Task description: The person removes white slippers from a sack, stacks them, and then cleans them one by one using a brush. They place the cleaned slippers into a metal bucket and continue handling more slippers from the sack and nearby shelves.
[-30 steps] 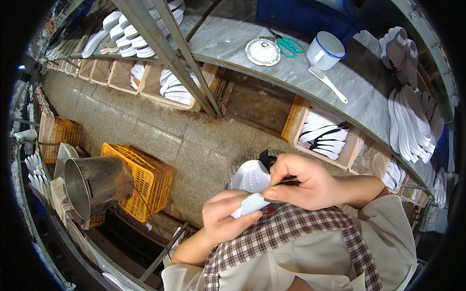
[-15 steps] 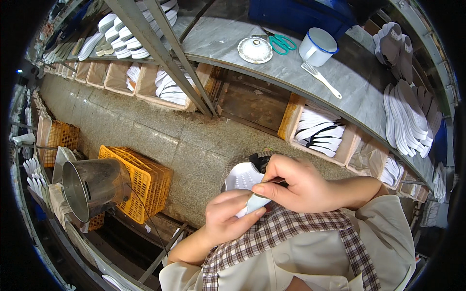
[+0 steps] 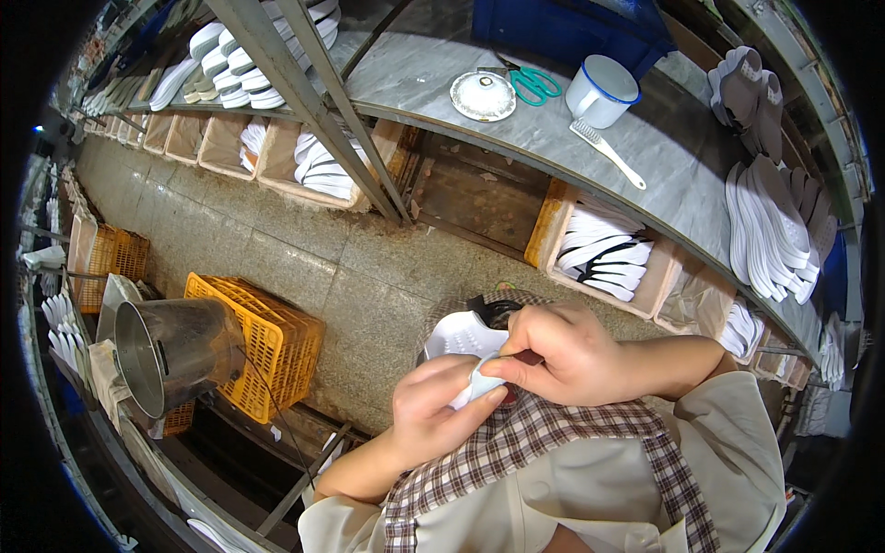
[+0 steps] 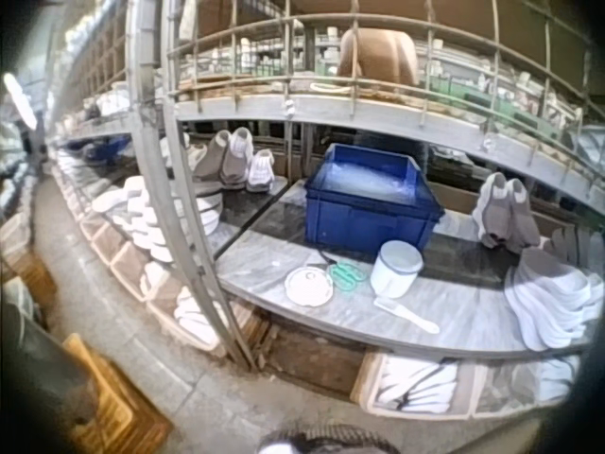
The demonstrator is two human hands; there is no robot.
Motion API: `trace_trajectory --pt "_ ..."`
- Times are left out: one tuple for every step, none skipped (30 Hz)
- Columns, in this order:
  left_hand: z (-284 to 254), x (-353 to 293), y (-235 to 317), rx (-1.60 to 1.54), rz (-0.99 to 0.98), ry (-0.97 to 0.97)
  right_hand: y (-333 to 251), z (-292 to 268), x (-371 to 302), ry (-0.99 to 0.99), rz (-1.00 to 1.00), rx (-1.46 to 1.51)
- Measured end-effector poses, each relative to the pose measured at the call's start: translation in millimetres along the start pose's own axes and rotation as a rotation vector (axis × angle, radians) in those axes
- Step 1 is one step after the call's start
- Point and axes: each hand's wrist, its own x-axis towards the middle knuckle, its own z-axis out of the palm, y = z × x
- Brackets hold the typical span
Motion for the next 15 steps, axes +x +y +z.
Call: trace_trajectory --pt "1 0 0 0.01 -0.008 -0.007 0 1 -1 0.018 0.026 0.001" --pt "2 0 0 0.019 -0.026 -0.016 0 2 -1 0.024 0.057 0.01" --pt "3 0 0 0.027 -0.007 -0.013 1 2 -2 0.038 0.029 0.008" --pt "3 0 0 0.035 0.005 -0.013 3 2 -2 0.041 0.004 0.014" --pt "4 0 0 0.037 0.01 -0.015 5 1 -2 0.03 -0.007 0.024" --pt "4 0 -1 0.045 0.011 -0.001 7 0 -2 0.01 -0.031 0.008" --pt "4 0 -2 0.046 0.006 0.014 10 -2 -1 -0.025 -0.042 -0.006" --pt "4 -1 -3 0.048 -0.012 0.028 12 -3 0 -0.058 -0.054 -0.019" --pt "4 -1 -4 0.045 -0.007 0.024 14 -4 1 -0.064 -0.083 -0.02" --pt "3 -1 -5 0.04 -0.016 0.023 16 -4 1 -0.07 -0.113 -0.021" --pt "2 -1 -6 0.034 -0.026 0.021 16 -5 1 -0.076 -0.141 -0.02" --pt "1 -2 -7 0.015 -0.03 0.037 17 -5 2 -0.041 -0.09 0.051" --pt "0 -2 -8 -0.005 -0.033 0.054 16 -7 2 -0.007 -0.039 0.123" --pt "-2 -2 -8 -0.023 -0.035 0.072 17 -7 3 -0.012 0.04 0.192" --pt "-3 -3 -9 -0.022 -0.025 0.065 16 -8 2 -0.007 0.395 0.648"
